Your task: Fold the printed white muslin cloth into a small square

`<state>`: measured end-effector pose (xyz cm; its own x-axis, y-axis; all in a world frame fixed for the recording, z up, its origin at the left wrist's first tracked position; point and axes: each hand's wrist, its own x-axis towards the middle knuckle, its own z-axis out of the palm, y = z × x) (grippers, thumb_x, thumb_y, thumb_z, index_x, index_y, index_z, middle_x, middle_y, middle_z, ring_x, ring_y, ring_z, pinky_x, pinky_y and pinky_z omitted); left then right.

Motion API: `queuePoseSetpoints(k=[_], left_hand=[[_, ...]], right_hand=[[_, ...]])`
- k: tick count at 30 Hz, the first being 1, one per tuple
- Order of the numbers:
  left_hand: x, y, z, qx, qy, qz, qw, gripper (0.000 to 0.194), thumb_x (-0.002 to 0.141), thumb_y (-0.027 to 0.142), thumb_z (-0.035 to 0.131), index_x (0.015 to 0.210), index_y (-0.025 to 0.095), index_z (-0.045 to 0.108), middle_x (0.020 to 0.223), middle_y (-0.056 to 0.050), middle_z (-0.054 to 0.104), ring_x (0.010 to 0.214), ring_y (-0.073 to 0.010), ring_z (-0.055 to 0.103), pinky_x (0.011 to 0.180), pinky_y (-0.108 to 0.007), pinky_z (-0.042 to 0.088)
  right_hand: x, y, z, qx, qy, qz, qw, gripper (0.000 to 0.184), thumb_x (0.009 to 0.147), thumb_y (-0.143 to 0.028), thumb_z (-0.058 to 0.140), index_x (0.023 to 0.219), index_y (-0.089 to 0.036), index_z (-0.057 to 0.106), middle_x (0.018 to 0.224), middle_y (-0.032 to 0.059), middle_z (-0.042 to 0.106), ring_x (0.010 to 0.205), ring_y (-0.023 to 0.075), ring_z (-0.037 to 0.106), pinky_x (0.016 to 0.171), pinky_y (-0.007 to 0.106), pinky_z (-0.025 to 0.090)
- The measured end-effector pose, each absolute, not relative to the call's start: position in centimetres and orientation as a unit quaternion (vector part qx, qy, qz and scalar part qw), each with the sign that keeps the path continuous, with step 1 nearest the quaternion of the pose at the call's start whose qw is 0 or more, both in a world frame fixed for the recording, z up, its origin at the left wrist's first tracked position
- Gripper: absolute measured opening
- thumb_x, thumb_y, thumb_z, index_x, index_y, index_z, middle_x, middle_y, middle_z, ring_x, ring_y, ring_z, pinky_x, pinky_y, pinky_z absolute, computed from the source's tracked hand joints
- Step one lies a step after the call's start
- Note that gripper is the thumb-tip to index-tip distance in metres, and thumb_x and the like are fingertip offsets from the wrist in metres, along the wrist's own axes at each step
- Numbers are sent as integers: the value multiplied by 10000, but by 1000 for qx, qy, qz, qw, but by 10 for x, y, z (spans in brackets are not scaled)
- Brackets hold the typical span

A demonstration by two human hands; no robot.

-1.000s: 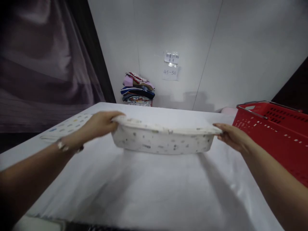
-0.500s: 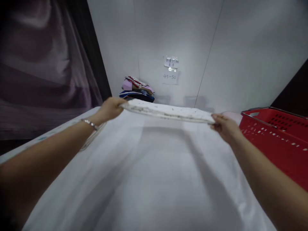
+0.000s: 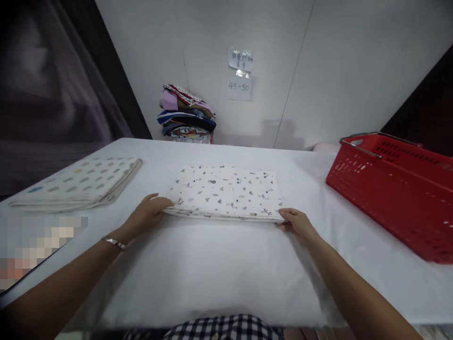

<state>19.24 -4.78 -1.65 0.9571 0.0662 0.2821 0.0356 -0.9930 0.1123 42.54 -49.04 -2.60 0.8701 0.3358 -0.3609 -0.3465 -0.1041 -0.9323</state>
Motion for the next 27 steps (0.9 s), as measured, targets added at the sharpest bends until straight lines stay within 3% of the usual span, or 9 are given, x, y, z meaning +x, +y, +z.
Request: queuePoseSetpoints(k=[8, 13, 17, 20, 24, 27], left_hand=[[178, -64, -37, 992, 56, 109, 37, 461, 708, 95, 376, 1110, 201, 576, 1232, -74, 585, 1195, -203, 483, 1057, -435, 258], [172, -94, -23, 992, 47, 116, 21, 487, 711, 151, 451, 1188, 203, 533, 1265, -75, 558, 1235, -242, 435, 1073, -490, 207], [190, -133, -18, 987, -11, 147, 56, 331, 826, 251, 467, 1140, 208, 562, 1190, -67, 598, 1155, -228, 486, 1043, -460, 260], [217, -160, -20, 983, -55, 149, 91, 240, 869, 268, 466, 1064, 215, 596, 1124, -54, 620, 1052, -203, 525, 956, -397, 352], [251, -181, -26, 981, -64, 149, 109, 180, 869, 270, 506, 990, 211, 626, 1057, -48, 627, 1000, -207, 524, 879, -370, 391], [262, -186, -31, 979, -64, 152, 123, 155, 864, 285, 529, 931, 206, 645, 998, -47, 624, 956, -202, 521, 827, -348, 409]], right_hand=[[407, -482, -25, -786, -10, 207, 582, 198, 713, -289, 693, 835, -147, 628, 584, 4, 587, 480, 107, 556, 366, 176, 394], [402, -494, -21, -877, -91, 170, 440, 411, 813, -491, 526, 1059, -183, 641, 490, -20, 526, 428, 115, 476, 389, 213, 334], [407, -508, -28, -933, -213, -8, 290, 388, 826, -474, 491, 1055, -217, 669, 783, 46, 638, 651, 163, 580, 607, 282, 446], [407, -503, -30, -912, -292, -95, 271, 336, 846, -410, 470, 1015, -207, 678, 976, 76, 632, 791, 190, 594, 718, 317, 463], [400, -473, -26, -865, -421, -87, 260, 262, 861, -357, 484, 988, -234, 678, 1010, 65, 641, 953, 226, 562, 811, 346, 456], [398, -448, -24, -846, -483, -58, 220, 247, 861, -337, 508, 1007, -230, 676, 1020, 72, 638, 961, 232, 552, 821, 351, 451]])
